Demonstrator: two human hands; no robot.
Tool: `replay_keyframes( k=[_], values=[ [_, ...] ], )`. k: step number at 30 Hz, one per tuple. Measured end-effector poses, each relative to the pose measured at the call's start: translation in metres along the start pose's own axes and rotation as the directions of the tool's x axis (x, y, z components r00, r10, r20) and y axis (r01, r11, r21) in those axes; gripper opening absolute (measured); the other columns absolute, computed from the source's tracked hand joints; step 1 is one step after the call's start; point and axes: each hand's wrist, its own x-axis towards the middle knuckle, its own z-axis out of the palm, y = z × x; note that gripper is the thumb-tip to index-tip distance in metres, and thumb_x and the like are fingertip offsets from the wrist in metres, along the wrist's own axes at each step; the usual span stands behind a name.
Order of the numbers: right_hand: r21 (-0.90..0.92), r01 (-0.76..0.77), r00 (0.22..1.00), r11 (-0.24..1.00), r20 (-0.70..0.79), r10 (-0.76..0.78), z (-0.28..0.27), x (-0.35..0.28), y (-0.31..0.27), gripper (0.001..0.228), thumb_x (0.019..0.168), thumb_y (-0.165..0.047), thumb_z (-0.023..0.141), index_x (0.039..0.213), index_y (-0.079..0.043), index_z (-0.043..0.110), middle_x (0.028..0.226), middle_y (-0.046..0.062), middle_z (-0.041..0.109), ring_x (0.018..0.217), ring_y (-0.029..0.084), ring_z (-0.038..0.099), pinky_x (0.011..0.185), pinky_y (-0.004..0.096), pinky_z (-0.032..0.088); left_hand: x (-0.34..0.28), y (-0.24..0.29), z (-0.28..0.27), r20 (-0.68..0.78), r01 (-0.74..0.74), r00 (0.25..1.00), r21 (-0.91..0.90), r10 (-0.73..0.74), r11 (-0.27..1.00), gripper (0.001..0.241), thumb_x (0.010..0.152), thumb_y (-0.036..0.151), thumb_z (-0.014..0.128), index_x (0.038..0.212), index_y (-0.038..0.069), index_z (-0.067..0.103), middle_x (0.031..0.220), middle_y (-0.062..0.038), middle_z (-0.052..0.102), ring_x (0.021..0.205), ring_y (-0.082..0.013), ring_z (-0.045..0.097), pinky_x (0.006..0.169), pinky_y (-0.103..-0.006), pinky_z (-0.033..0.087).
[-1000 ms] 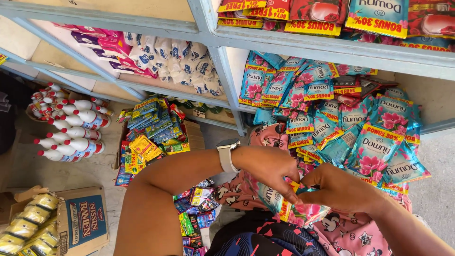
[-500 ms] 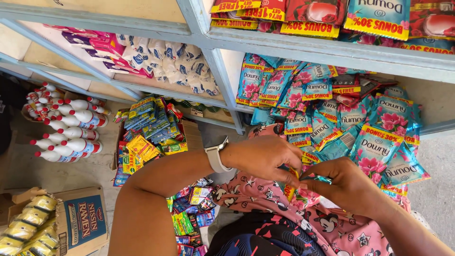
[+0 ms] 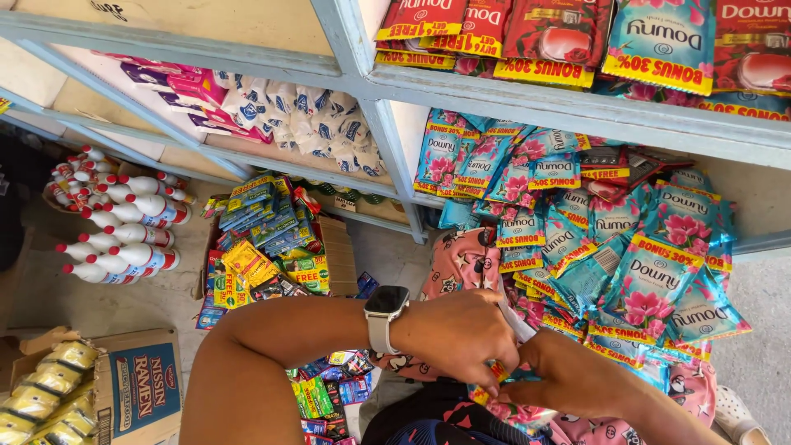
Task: Organizing and restocking laundry detergent sachets on a store shelf.
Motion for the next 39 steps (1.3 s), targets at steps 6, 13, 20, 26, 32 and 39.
replay_keyframes(
  k=[6, 13, 20, 26, 32, 39],
  values=[
    [0.168, 0.355, 0.929, 0.920, -0.176, -0.326, 0.000, -0.010, 0.018, 0.018, 0.086, -0.022, 0.077, 0.091, -0.005, 0.080, 0.076, 0.006, 0.079, 0.067, 0.010, 0.072, 0.059, 0.031, 0.055, -0.007, -0.001, -0.011, -0.133, -0.061, 0.990, -0.173, 0.038, 0.983, 0.020, 0.084, 0.042, 0.075, 0.087, 0.022, 0.078, 0.088, 0.007, 0.071, 0.088, -0.0154, 0.067, 0.107, -0.0480, 0.030],
    [0.233, 0.160, 0.975, 0.959, -0.190, -0.116, -0.006, -0.013, 0.007, 0.019, 0.075, -0.019, 0.080, 0.087, -0.005, 0.083, 0.074, 0.008, 0.081, 0.067, 0.017, 0.075, 0.062, 0.034, 0.057, -0.002, -0.011, -0.018, -0.207, -0.062, 0.978, -0.377, -0.019, 0.924, 0.043, 0.086, 0.051, 0.077, 0.103, 0.012, 0.074, 0.095, -0.003, 0.072, 0.088, -0.0233, 0.071, 0.088, -0.0357, 0.047],
    [-0.177, -0.012, 0.996, 0.984, -0.090, -0.004, -0.011, -0.013, -0.016, 0.047, 0.074, -0.046, 0.089, 0.084, -0.003, 0.074, 0.069, 0.016, 0.066, 0.064, 0.025, 0.066, 0.062, 0.041, 0.046, 0.008, -0.018, 0.008, 0.173, 0.166, 0.978, -0.303, -0.118, 0.938, 0.052, 0.071, 0.054, 0.082, 0.080, 0.004, 0.073, 0.056, -0.011, 0.060, 0.050, -0.0261, 0.059, 0.050, -0.0425, 0.041],
    [-0.077, 0.089, 0.992, 0.993, -0.078, -0.095, -0.014, -0.021, -0.009, 0.032, 0.078, -0.034, 0.081, 0.078, -0.003, 0.071, 0.068, 0.017, 0.066, 0.057, 0.025, 0.064, 0.057, 0.043, 0.046, 0.005, -0.008, -0.005, 0.034, 0.090, 0.996, -0.331, -0.083, 0.939, 0.040, 0.080, 0.050, 0.076, 0.087, 0.010, 0.076, 0.058, -0.010, 0.057, 0.050, -0.0257, 0.056, 0.051, -0.0426, 0.038],
    [0.084, 0.260, 0.957, 0.962, -0.158, -0.245, -0.004, -0.024, 0.009, 0.019, 0.081, -0.023, 0.080, 0.083, -0.004, 0.076, 0.072, 0.010, 0.075, 0.062, 0.018, 0.072, 0.058, 0.036, 0.054, -0.003, -0.007, -0.004, -0.060, 0.025, 0.997, -0.376, -0.051, 0.926, 0.035, 0.085, 0.045, 0.075, 0.090, 0.011, 0.077, 0.063, -0.009, 0.059, 0.057, -0.0234, 0.057, 0.058, -0.0388, 0.041],
    [0.347, 0.160, 0.924, 0.924, -0.382, -0.016, 0.007, -0.036, 0.079, 0.021, 0.081, -0.023, 0.080, 0.086, -0.003, 0.084, 0.073, 0.007, 0.080, 0.064, 0.014, 0.074, 0.059, 0.032, 0.058, -0.011, -0.074, 0.011, -0.078, 0.333, 0.864, -0.652, -0.498, 0.681, 0.026, 0.085, 0.035, 0.081, 0.099, 0.013, 0.081, 0.085, 0.000, 0.078, 0.071, -0.0094, 0.067, 0.063, -0.0282, 0.052]
  ],
)
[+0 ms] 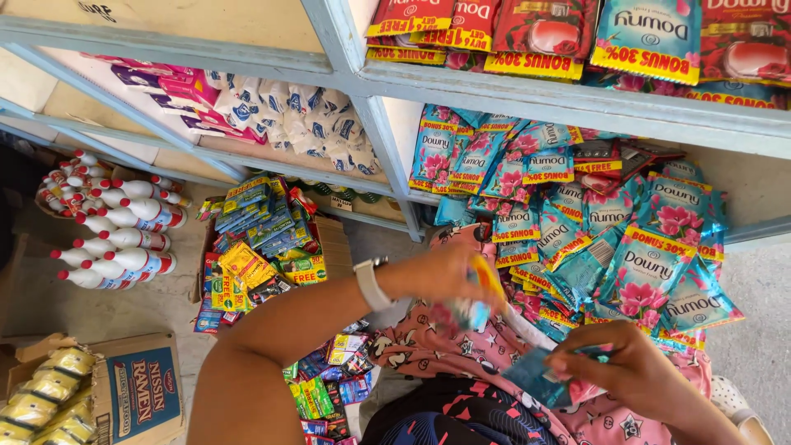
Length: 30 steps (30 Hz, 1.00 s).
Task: Organizing and restocking laundry detergent sachets on a store shelf.
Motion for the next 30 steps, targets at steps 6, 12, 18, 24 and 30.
replay_keyframes(
  k=[6, 12, 18, 24, 30],
  values=[
    [0.324, -0.054, 0.868, 0.945, -0.452, 0.204, 0.011, 0.003, 0.061, 0.027, 0.090, -0.020, 0.074, 0.098, 0.004, 0.082, 0.080, 0.010, 0.079, 0.073, 0.013, 0.067, 0.066, 0.033, 0.054, 0.094, -0.063, -0.068, -0.639, -0.230, 0.730, -0.565, -0.244, 0.792, 0.041, 0.083, 0.036, 0.084, 0.107, 0.002, 0.079, 0.093, -0.007, 0.078, 0.075, -0.0144, 0.072, 0.065, -0.0335, 0.057],
    [0.331, 0.056, 0.795, 0.942, -0.585, 0.159, 0.015, 0.002, 0.048, 0.031, 0.096, -0.024, 0.068, 0.107, 0.003, 0.081, 0.086, 0.009, 0.075, 0.075, 0.011, 0.061, 0.066, 0.030, 0.050, 0.149, -0.059, -0.111, -0.857, -0.121, 0.139, 0.482, 0.496, 0.868, 0.066, 0.082, 0.036, 0.085, 0.124, -0.008, 0.057, 0.110, -0.022, 0.068, 0.100, -0.0326, 0.064, 0.087, -0.0468, 0.052],
    [0.517, 0.374, 0.670, 0.770, -0.725, 0.161, -0.007, 0.006, -0.001, 0.033, 0.099, -0.021, 0.060, 0.112, 0.007, 0.071, 0.096, 0.010, 0.075, 0.081, 0.017, 0.070, 0.073, 0.034, 0.059, 0.039, 0.050, 0.045, -0.254, -0.672, 0.714, 0.013, 0.652, 0.741, 0.042, 0.094, 0.025, 0.077, 0.126, 0.007, 0.056, 0.124, -0.007, 0.060, 0.118, -0.0172, 0.059, 0.105, -0.0352, 0.049],
    [0.057, 0.716, 0.444, 0.696, -0.806, -0.391, -0.020, -0.009, -0.044, 0.044, 0.109, -0.030, 0.067, 0.134, 0.006, 0.063, 0.105, 0.013, 0.071, 0.092, 0.017, 0.065, 0.086, 0.032, 0.054, 0.028, 0.106, 0.065, -0.101, -0.604, 0.501, 0.670, 0.859, 0.431, 0.041, 0.095, 0.014, 0.081, 0.131, 0.029, 0.068, 0.129, -0.005, 0.066, 0.110, -0.0235, 0.067, 0.093, -0.0350, 0.054],
    [0.000, 0.944, 0.136, 0.329, -0.911, -0.390, -0.138, 0.008, -0.099, 0.056, 0.115, -0.046, 0.042, 0.151, -0.003, 0.046, 0.125, 0.012, 0.057, 0.112, 0.020, 0.058, 0.099, 0.034, 0.048, 0.071, 0.211, 0.000, -0.275, -0.685, 0.463, 0.492, 0.843, 0.537, 0.043, 0.101, -0.003, 0.066, 0.136, 0.022, 0.065, 0.142, -0.007, 0.060, 0.112, -0.0180, 0.072, 0.094, -0.0264, 0.064]
  ],
)
